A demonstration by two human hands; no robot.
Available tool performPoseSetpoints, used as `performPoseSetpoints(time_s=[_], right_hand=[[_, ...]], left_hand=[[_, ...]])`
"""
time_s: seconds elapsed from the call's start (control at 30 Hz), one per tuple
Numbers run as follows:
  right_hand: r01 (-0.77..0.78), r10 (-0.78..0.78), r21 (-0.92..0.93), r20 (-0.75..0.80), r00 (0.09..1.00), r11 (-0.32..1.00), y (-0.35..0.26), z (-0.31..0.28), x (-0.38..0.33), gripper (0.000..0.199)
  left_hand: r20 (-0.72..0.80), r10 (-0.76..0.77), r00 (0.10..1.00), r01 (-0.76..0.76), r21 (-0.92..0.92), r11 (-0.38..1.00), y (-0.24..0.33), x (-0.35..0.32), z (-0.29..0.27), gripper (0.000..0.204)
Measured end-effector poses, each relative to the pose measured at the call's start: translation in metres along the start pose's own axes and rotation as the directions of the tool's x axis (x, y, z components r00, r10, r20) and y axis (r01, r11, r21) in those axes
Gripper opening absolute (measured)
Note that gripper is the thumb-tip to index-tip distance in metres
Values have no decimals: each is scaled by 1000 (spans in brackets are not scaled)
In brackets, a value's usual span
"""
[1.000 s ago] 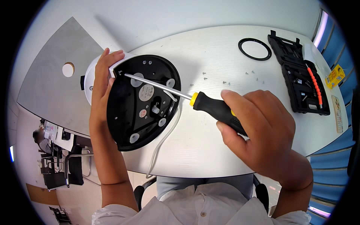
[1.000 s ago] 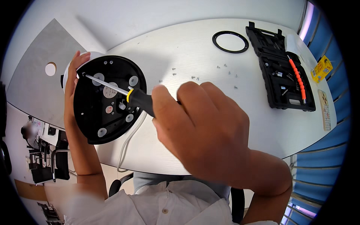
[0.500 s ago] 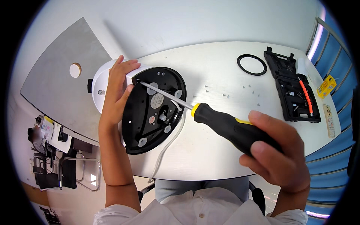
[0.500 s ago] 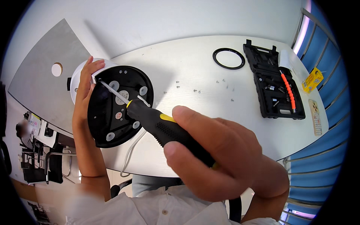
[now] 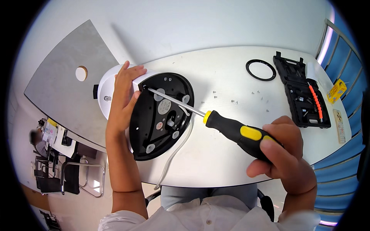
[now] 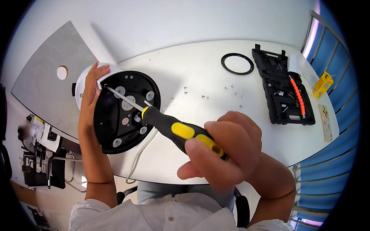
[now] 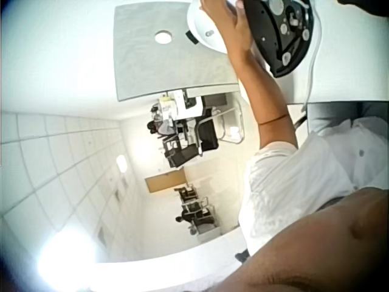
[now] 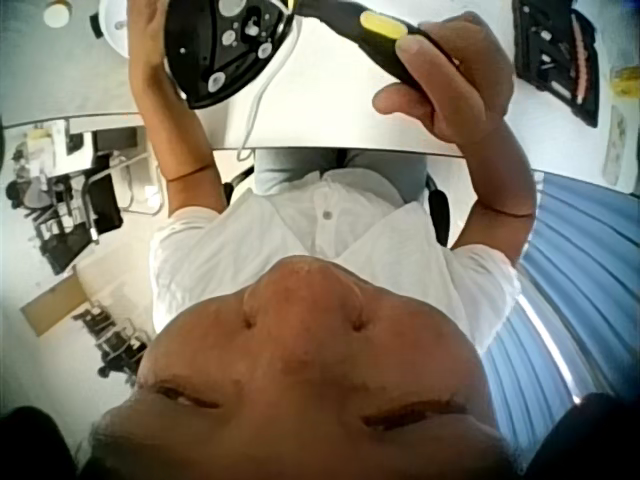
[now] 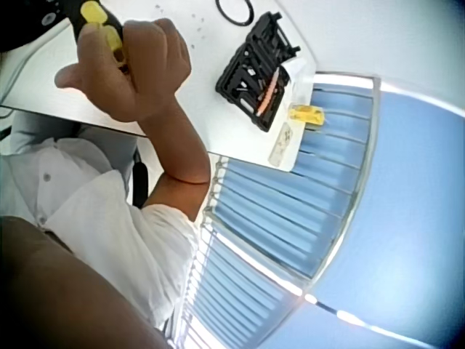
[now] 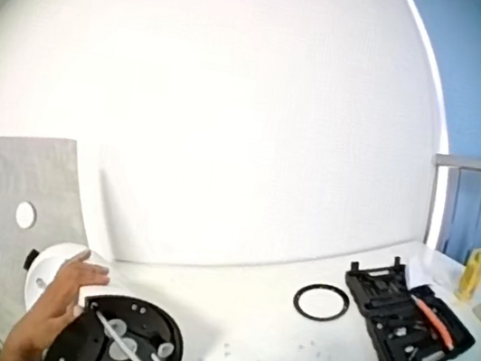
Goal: The person uses a screwdriver to fasten screws into the base of a white and black appliance. They repeatedly pick up screws from the table and tighten them into the device, rotating the appliance to access different screw holes.
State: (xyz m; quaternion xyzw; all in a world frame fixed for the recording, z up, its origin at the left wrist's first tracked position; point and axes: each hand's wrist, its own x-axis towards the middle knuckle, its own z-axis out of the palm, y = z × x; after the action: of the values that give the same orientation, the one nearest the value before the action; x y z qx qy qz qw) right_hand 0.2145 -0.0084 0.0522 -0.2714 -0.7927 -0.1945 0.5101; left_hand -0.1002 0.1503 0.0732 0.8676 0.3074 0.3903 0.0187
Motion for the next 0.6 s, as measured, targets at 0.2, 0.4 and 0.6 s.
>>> performPoseSetpoints(time_s=[0.2,0.4,0.6], right_hand=[[-73,133,360,-145,980,930,1,12,-2,37],[-36,72,349,-90,993,936,5,9,-7,39],[-123,138,317,-26,990,940,16,10,-9,45]], left_hand=[[-27,16,1000,-16,13,1000,8,3,4,47],[-17,62,998,-62,12,998,6,6,4,46],[-30,35,999,-34,52,998,5,3,2,47]])
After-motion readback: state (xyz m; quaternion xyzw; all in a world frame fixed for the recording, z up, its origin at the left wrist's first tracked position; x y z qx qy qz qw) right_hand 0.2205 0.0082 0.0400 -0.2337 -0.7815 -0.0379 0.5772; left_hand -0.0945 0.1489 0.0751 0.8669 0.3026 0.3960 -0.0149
